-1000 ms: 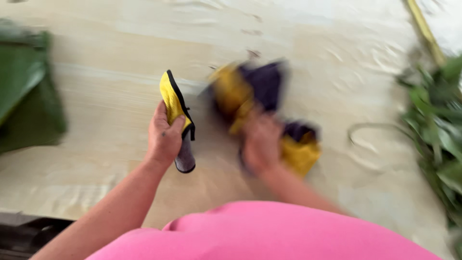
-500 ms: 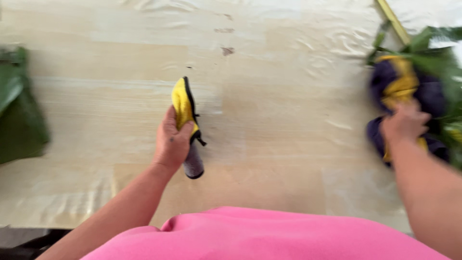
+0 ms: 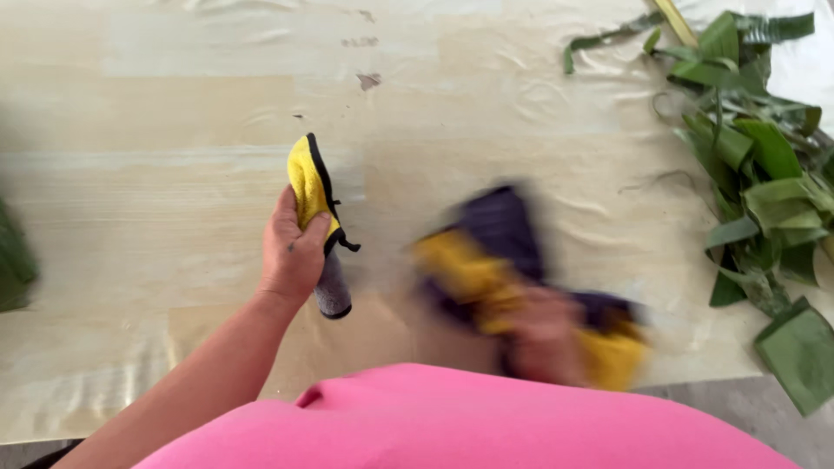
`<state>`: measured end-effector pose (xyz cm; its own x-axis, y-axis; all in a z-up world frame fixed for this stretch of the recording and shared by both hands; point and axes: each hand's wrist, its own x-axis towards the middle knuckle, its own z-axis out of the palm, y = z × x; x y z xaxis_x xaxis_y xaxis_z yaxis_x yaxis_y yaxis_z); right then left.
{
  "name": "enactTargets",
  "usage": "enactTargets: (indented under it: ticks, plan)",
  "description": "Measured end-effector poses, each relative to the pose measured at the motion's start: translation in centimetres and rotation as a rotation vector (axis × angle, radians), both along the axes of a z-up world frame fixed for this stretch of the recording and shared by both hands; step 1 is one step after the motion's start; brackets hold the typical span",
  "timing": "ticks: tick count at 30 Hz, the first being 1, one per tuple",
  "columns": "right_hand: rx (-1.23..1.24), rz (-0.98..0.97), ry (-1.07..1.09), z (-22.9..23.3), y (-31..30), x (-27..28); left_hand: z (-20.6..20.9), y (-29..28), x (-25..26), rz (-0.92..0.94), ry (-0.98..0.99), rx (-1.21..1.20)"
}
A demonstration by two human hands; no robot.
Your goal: The person wipes a table surface and then repeatedly wipes individual banana leaves with a cloth. They handle the leaves one at a time, wiping each side and stacking them on the table.
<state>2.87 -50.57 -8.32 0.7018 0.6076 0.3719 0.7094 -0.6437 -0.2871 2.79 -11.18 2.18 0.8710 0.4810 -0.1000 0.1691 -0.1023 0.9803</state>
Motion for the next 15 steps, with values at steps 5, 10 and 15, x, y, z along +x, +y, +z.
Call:
enactTargets:
  ticks: [5,10,15]
  plan:
    - [-0.445,-0.513,-0.2,-4.0,-17.3,11.6,-1.0,-0.1,-0.4,-0.011,-0.01,-0.016]
    - [-0.279,-0.719,0.071,-4.0,-19.8,31.2,-2.1,-1.8,1.1,-0.106,0.029,0.06]
    - [0.922,-0.643,0.46,3.2,-21.6,34.3,-1.2,-5.7,5.0,-0.279,0.041,0.167]
